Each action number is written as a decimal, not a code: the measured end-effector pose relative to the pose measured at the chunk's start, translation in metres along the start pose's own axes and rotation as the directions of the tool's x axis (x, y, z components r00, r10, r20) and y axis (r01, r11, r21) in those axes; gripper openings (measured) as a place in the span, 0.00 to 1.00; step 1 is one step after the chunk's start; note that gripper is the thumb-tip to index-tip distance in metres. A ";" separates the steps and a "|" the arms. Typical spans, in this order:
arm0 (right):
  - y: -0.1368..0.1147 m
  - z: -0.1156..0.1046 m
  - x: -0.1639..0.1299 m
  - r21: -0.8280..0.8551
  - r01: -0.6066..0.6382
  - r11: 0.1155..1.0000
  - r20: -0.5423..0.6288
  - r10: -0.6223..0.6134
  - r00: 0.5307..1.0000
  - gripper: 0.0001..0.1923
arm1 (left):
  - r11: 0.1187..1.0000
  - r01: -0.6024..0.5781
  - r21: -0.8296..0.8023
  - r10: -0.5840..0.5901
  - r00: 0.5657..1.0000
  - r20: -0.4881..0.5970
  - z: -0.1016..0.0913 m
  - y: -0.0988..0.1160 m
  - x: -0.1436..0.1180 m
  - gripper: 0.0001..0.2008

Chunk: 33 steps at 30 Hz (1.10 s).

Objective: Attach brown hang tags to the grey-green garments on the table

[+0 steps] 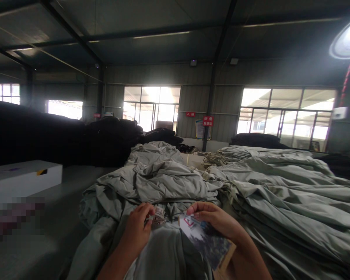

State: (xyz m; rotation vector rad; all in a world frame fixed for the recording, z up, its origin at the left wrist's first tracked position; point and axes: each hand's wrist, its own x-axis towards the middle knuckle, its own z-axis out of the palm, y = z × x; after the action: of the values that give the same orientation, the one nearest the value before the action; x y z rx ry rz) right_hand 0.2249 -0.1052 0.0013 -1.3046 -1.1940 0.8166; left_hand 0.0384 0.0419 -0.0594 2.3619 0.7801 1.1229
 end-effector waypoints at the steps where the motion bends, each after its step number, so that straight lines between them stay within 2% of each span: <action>1: 0.000 -0.001 0.000 0.004 -0.017 1.000 0.016 0.017 1.000 0.10 | 1.000 -0.003 0.021 0.003 1.000 0.023 0.000 -0.001 0.000 0.17; 3: 0.000 0.000 0.000 0.012 -0.069 0.998 0.055 0.068 0.996 0.09 | 0.998 -0.043 0.051 0.040 0.997 0.061 0.000 -0.003 0.000 0.19; 5: 0.000 0.002 -0.001 0.025 -0.072 0.997 0.073 0.070 0.995 0.10 | 0.994 -0.084 0.067 0.079 0.994 0.077 0.000 -0.004 0.000 0.17; 9: 0.003 0.007 -0.001 0.036 -0.085 0.996 0.146 0.078 0.986 0.16 | 0.988 -0.133 0.077 0.128 0.989 0.074 -0.002 -0.005 0.000 0.15; 18: 0.008 0.002 -0.001 -0.036 -0.035 0.999 0.131 0.040 0.991 0.21 | 0.984 -0.141 0.104 0.147 0.988 -0.054 0.000 -0.014 0.003 0.16; 21: 0.007 0.001 -0.002 -0.037 -0.051 0.998 0.140 0.056 0.989 0.21 | 0.991 -0.118 0.066 0.125 0.986 -0.113 -0.002 -0.018 0.005 0.16; 24: 0.007 0.001 -0.002 -0.033 -0.070 0.997 0.129 0.073 0.989 0.21 | 0.987 -0.150 0.056 0.157 0.977 -0.145 -0.001 -0.021 0.005 0.18; 28: 0.004 0.000 -0.001 -0.054 -0.067 0.996 0.089 0.071 0.993 0.21 | 0.979 -0.196 0.053 0.200 0.976 -0.081 0.001 -0.023 0.005 0.20; 33: 0.002 0.001 0.000 -0.059 -0.092 0.994 0.085 0.097 0.992 0.22 | 0.977 -0.170 0.128 0.161 0.984 0.074 -0.001 -0.013 0.004 0.21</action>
State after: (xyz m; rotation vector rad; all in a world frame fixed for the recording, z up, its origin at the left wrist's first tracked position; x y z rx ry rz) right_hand 0.2239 -0.1046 -0.0004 -1.3913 -1.2382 0.9232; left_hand 0.0357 0.0540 -0.0641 2.6026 0.6658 1.0848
